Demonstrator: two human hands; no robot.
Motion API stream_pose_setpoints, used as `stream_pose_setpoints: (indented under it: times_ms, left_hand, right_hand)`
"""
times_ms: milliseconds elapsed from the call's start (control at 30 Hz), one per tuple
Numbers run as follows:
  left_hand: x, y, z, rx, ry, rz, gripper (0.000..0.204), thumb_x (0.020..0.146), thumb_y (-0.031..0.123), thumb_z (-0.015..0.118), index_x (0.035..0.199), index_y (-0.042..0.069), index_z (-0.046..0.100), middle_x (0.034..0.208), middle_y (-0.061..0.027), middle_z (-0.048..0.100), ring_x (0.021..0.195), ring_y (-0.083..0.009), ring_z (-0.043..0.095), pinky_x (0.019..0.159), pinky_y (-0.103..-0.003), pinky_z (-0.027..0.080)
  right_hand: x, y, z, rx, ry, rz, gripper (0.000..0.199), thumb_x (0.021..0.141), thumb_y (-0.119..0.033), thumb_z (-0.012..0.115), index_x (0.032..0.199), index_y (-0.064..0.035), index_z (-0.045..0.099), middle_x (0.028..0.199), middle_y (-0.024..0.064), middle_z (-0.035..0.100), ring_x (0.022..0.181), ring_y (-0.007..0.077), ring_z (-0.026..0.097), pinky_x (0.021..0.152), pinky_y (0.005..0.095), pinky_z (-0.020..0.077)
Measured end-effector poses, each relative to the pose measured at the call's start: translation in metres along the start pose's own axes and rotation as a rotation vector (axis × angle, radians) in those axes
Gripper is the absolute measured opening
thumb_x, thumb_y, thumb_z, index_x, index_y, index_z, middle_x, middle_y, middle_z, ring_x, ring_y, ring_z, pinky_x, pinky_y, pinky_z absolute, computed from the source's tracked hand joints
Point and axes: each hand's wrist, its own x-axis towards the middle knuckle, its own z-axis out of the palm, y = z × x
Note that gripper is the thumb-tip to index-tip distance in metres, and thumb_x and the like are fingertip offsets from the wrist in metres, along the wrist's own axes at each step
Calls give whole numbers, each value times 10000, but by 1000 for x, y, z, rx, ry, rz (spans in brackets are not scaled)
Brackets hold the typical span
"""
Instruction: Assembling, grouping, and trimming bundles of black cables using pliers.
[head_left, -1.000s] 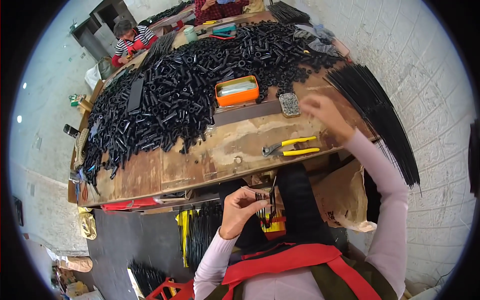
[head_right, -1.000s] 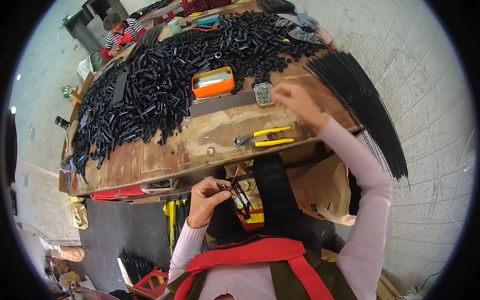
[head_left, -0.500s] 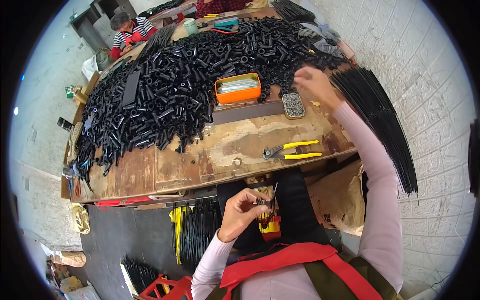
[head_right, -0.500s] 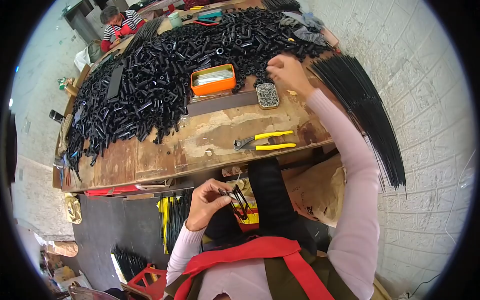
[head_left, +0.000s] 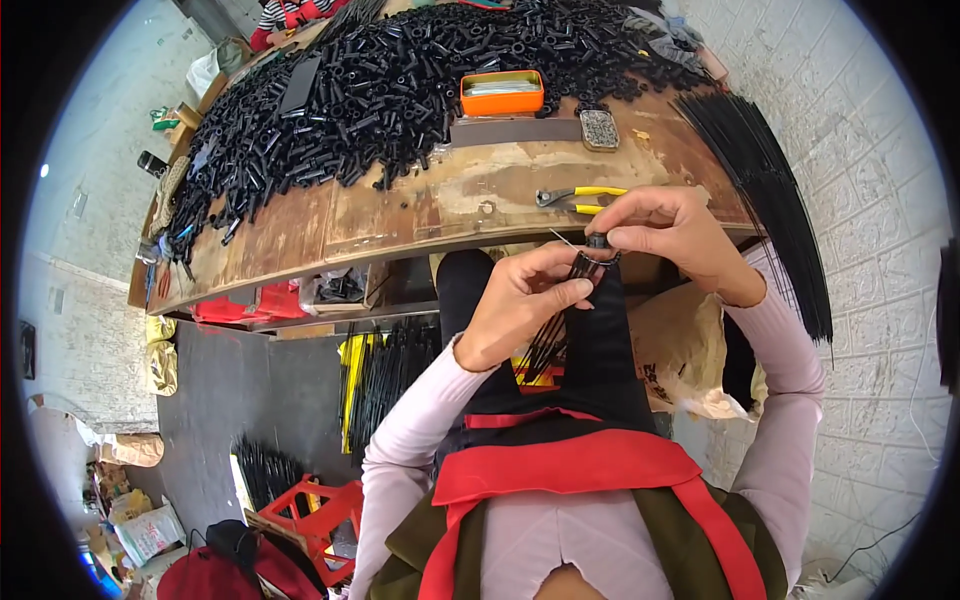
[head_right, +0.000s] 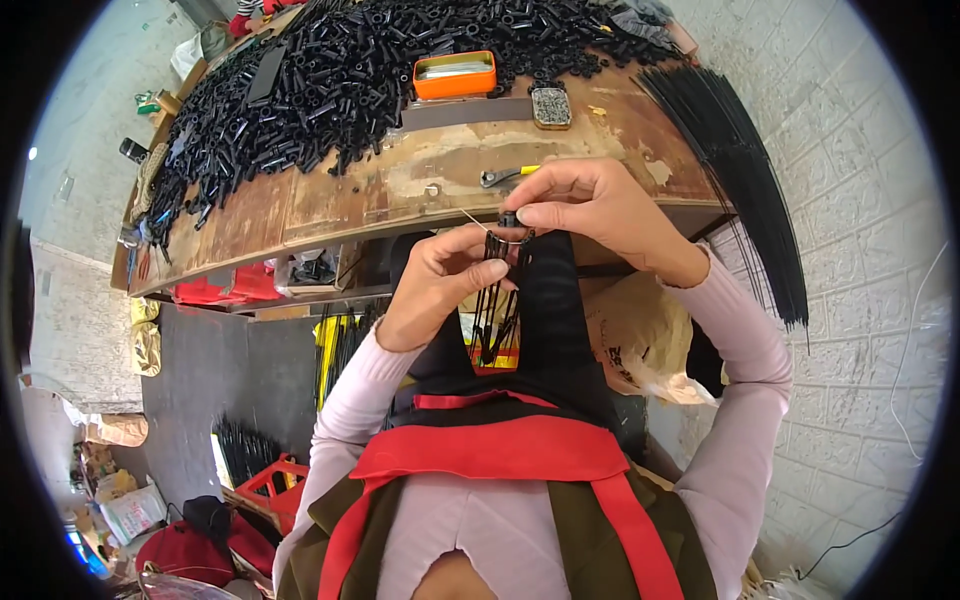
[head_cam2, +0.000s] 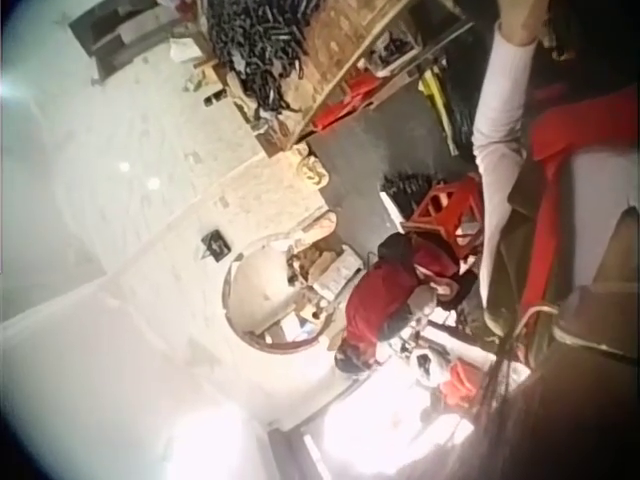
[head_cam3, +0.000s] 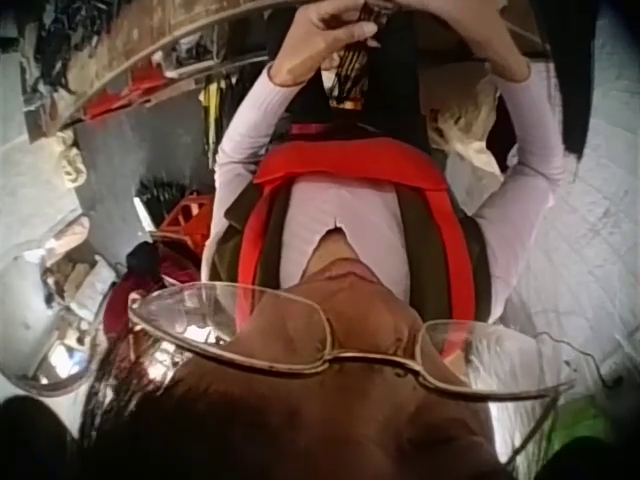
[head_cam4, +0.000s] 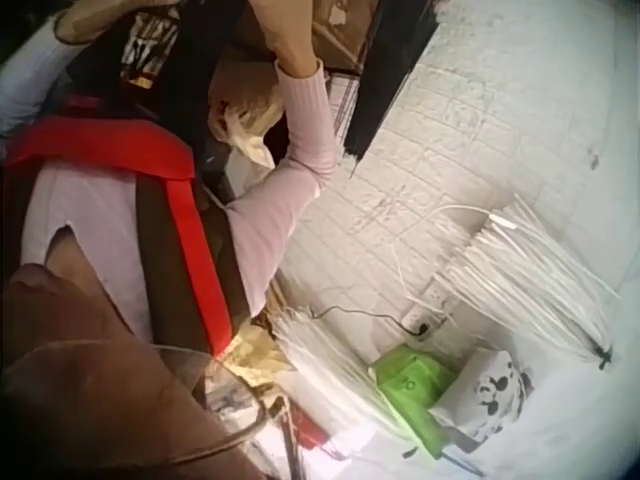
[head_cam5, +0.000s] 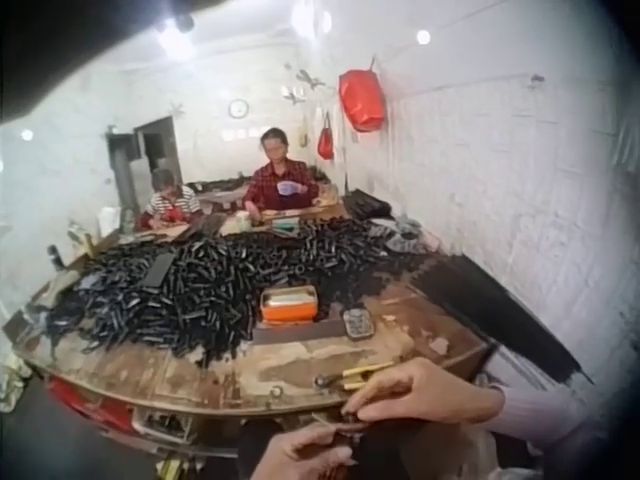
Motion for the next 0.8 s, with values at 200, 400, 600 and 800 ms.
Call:
stream_pose_setpoints:
  times_ms: [200,400,600,800]
  left_hand:
    - [-16,4,6,70,-3,11,281,930,10,604,1210,1,625,1101,-47,667,967,-103,616,787,-265,539]
    - [-20,4,7,47,7,-1,282,932,27,616,1214,11,627,1026,-41,677,933,-94,607,788,-264,532]
    - [-19,-2,5,50,8,18,284,932,31,621,1215,5,619,1015,-43,678,921,-97,609,785,-265,533]
    - [-18,-8,7,20,-9,49,299,929,26,619,1226,0,599,1003,-44,672,902,-97,614,789,-257,530]
  right_hand:
    - [-10,-7,11,20,3,-24,192,929,-130,647,1058,8,681,1005,51,680,868,106,641,784,248,526]
    - [-11,-14,17,-48,-16,-11,186,941,-141,631,1036,16,659,982,47,670,862,98,621,785,258,508]
    - [-12,-18,24,-84,-22,-71,162,931,-146,650,1006,-3,631,935,18,636,848,75,596,782,242,489]
    - [-13,-17,26,-127,-41,-78,141,899,-81,678,1002,-18,605,961,23,630,888,82,598,821,247,487]
